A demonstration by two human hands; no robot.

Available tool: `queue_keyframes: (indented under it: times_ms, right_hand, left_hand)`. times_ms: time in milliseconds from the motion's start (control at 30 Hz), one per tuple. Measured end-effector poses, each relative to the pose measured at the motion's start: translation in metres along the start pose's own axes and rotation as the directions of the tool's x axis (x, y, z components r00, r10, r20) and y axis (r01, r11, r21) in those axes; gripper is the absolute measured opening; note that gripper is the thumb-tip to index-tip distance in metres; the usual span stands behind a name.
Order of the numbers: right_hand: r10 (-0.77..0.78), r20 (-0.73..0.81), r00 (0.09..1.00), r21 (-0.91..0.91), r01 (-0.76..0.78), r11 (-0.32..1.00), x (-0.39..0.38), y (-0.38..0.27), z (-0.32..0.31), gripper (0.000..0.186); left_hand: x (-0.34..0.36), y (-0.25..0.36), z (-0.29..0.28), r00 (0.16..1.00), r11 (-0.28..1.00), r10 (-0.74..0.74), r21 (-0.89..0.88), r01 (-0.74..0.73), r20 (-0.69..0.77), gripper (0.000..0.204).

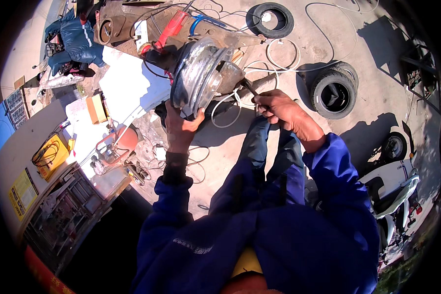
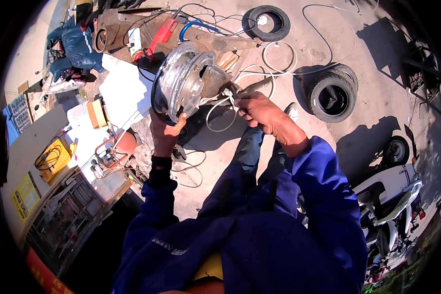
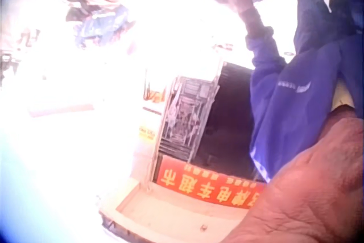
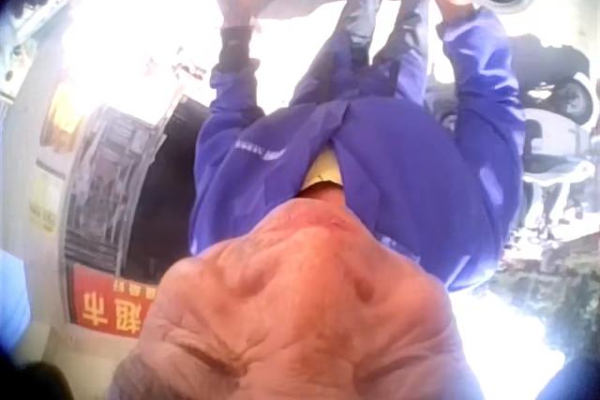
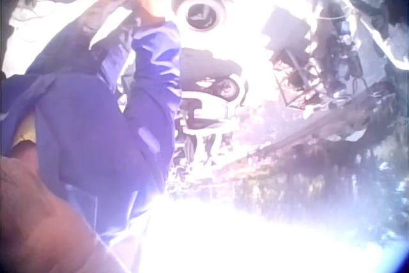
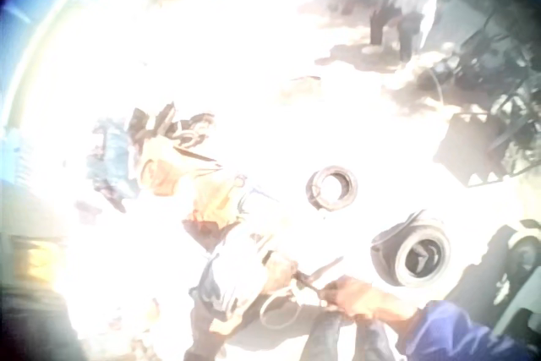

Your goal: The person uses a handheld angle grinder to smooth and clean the surface of a metal wheel rim. They rotate the rim by hand to access different areas while grinding, then briefly inspect the rim before continuing the grinding process.

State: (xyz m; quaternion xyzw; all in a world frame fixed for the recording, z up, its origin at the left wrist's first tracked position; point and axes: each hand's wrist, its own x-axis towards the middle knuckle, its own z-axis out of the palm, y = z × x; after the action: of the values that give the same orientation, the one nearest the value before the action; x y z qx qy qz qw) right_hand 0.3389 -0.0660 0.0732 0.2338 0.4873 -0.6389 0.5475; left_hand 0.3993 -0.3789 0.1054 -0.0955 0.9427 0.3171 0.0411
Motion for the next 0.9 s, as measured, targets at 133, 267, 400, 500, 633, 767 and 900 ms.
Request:
queue_keyframes:
  times_ms: [133, 267, 400, 500, 633, 767, 900]
  right_hand:
    - [-0.571, 0.111, 0.813, -0.991, 0.136, 0.000, 0.033, -0.038, -0.078, 0.023]
    - [-0.793, 0.409, 0.452, -0.897, 0.042, -0.439, 0.137, -0.017, -0.157, 0.030]
    - [-0.728, -0.154, 0.668, -0.851, 0.285, 0.441, 0.241, 0.083, -0.118, 0.038]
    - [-0.479, -0.337, 0.811, -0.346, 0.366, 0.864, 0.296, 0.178, -0.020, 0.025]
    - [-0.110, -0.285, 0.952, 0.521, 0.250, 0.816, 0.226, 0.218, 0.131, 0.010]
    - [-0.010, -0.017, 1.000, 0.805, 0.020, 0.594, 0.049, 0.103, 0.136, 0.009]
    - [-0.123, -0.207, 0.971, 0.777, 0.239, 0.582, -0.022, 0.001, 0.056, 0.022]
  left_hand:
    - [0.000, -0.001, -0.001, 1.000, 0.999, -0.018, -0.044, 0.018, 0.005, 0.067]
    - [0.005, -0.008, -0.001, 0.999, 0.999, 0.031, -0.028, -0.032, -0.016, 0.078]
    - [0.001, -0.001, -0.001, 0.998, 0.992, -0.024, -0.128, 0.018, -0.050, 0.080]
    - [0.004, -0.001, -0.003, 0.999, 0.999, -0.005, -0.034, 0.004, -0.038, 0.080]
    - [0.006, 0.001, -0.003, 0.998, 0.996, -0.064, -0.065, 0.063, -0.026, 0.082]
    - [0.004, -0.020, -0.004, 1.000, 0.998, -0.012, 0.069, 0.013, -0.008, 0.084]
    - [0.007, 0.002, -0.008, 0.993, 0.994, -0.108, 0.027, 0.107, 0.048, 0.072]
